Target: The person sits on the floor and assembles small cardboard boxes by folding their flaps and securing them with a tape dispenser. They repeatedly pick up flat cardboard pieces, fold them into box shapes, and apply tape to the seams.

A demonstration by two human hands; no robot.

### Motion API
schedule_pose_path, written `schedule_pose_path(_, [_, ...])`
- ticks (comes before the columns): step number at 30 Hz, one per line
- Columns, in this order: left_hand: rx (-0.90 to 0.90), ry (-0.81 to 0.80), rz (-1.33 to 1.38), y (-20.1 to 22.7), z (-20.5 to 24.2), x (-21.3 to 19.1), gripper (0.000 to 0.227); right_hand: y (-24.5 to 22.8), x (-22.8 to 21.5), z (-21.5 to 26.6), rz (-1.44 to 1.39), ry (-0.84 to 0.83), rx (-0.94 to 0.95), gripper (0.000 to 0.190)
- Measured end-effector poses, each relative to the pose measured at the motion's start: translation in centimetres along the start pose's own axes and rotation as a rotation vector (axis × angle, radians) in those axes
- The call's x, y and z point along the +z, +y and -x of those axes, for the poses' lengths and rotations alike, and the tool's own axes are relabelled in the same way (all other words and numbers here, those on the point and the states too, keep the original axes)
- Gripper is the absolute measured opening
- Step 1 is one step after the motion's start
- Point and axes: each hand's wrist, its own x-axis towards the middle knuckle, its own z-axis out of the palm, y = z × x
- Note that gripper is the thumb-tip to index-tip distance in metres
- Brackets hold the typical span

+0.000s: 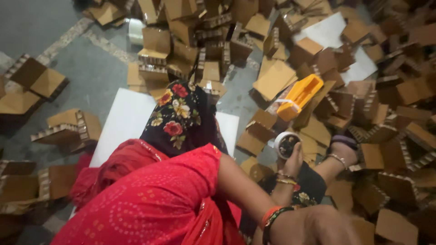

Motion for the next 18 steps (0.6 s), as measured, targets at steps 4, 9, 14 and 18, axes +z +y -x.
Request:
schedule_pose_path(4, [-0.218,0.12,0.084,-1.9,0.6,-0.5,0.045,1.6,0.1,0.5,0.012,0.001,-0.017,0.045])
schedule_pose_path(9, [-0.5,0.311,-0.651,-6.4,5.5,-6.4,0.033,3.1,-2.1,0.4,0.051,-0.072,-0.048,0.046])
schedule_pose_path(14, [-0.649,0.293,-1.219,-1.6,13.1,-24.9,0.037,4.6,1.9,-2.1,0.205,-0.4,-0.193,0.048])
schedule_pose_path(18, [-0.545,0.128,-1.612,1.7,21.3,-30.9,0.07,4.3,1.7,3.5,0.166,-0.385,0.054,0.043])
